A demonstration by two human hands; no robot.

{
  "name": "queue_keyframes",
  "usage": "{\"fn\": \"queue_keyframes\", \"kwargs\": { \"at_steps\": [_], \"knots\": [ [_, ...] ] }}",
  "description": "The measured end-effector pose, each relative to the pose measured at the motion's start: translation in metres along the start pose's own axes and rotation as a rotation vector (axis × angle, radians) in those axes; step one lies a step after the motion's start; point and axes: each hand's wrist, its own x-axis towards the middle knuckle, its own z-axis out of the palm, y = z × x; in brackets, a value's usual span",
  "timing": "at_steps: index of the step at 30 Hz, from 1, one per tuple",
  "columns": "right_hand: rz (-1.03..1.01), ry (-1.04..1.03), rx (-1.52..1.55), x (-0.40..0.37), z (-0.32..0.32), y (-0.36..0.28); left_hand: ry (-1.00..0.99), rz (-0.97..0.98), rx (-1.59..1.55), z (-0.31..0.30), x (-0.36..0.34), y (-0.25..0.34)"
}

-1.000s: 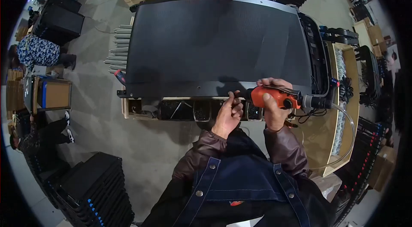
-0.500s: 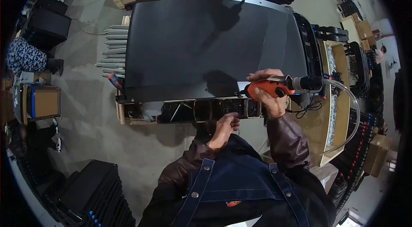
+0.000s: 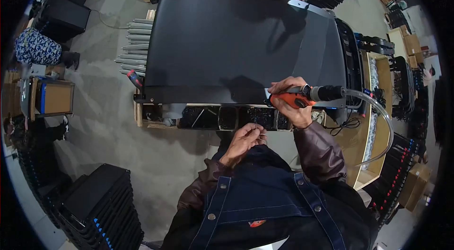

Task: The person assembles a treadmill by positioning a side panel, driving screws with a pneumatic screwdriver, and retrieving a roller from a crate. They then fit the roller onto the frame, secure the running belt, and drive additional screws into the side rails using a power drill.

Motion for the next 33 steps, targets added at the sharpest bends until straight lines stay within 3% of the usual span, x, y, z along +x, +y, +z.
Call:
{"fn": "queue_keyframes", "kwargs": {
  "at_steps": [2, 4, 6, 8, 9, 11, 14, 18, 27, 30, 32, 33],
  "knots": [
    [-0.005, -0.007, 0.017, -0.003, -0.003, 0.008, 0.090, 0.107, 0.283, -0.004, 0.002, -0.005],
    [-0.024, -0.017, 0.030, 0.001, -0.005, 0.008, 0.120, 0.150, 0.281, -0.004, 0.005, -0.007],
    [0.048, -0.080, -0.172, 0.001, -0.007, -0.002, 0.153, 0.181, 0.274, -0.001, 0.003, -0.011],
    [0.113, -0.064, 0.099, 0.005, -0.006, -0.004, 0.194, 0.155, 0.231, 0.004, 0.001, -0.006],
    [0.186, -0.070, 0.070, 0.007, -0.011, -0.010, 0.201, 0.164, 0.233, 0.004, 0.001, -0.007],
    [0.169, -0.013, 0.186, 0.005, -0.019, -0.012, 0.094, 0.275, 0.009, 0.005, 0.000, -0.007],
    [0.206, 0.142, 0.510, -0.008, -0.021, -0.026, 0.127, 0.326, -0.138, 0.011, -0.008, -0.003],
    [0.177, 0.236, 0.685, -0.016, -0.008, -0.035, 0.114, 0.386, -0.271, 0.010, -0.018, 0.003],
    [0.231, 0.246, 0.799, -0.011, 0.033, -0.025, -0.029, 0.419, -0.430, -0.022, -0.036, 0.021],
    [0.247, 0.300, 0.775, -0.002, 0.063, -0.023, 0.076, 0.510, -0.319, -0.026, -0.053, 0.044],
    [0.287, 0.363, 0.758, 0.004, 0.087, -0.018, 0.396, 0.754, 0.249, -0.035, -0.066, 0.066],
    [0.327, 0.432, 0.742, 0.005, 0.101, -0.014, 0.399, 0.767, 0.244, -0.044, -0.070, 0.074]
  ]
}}
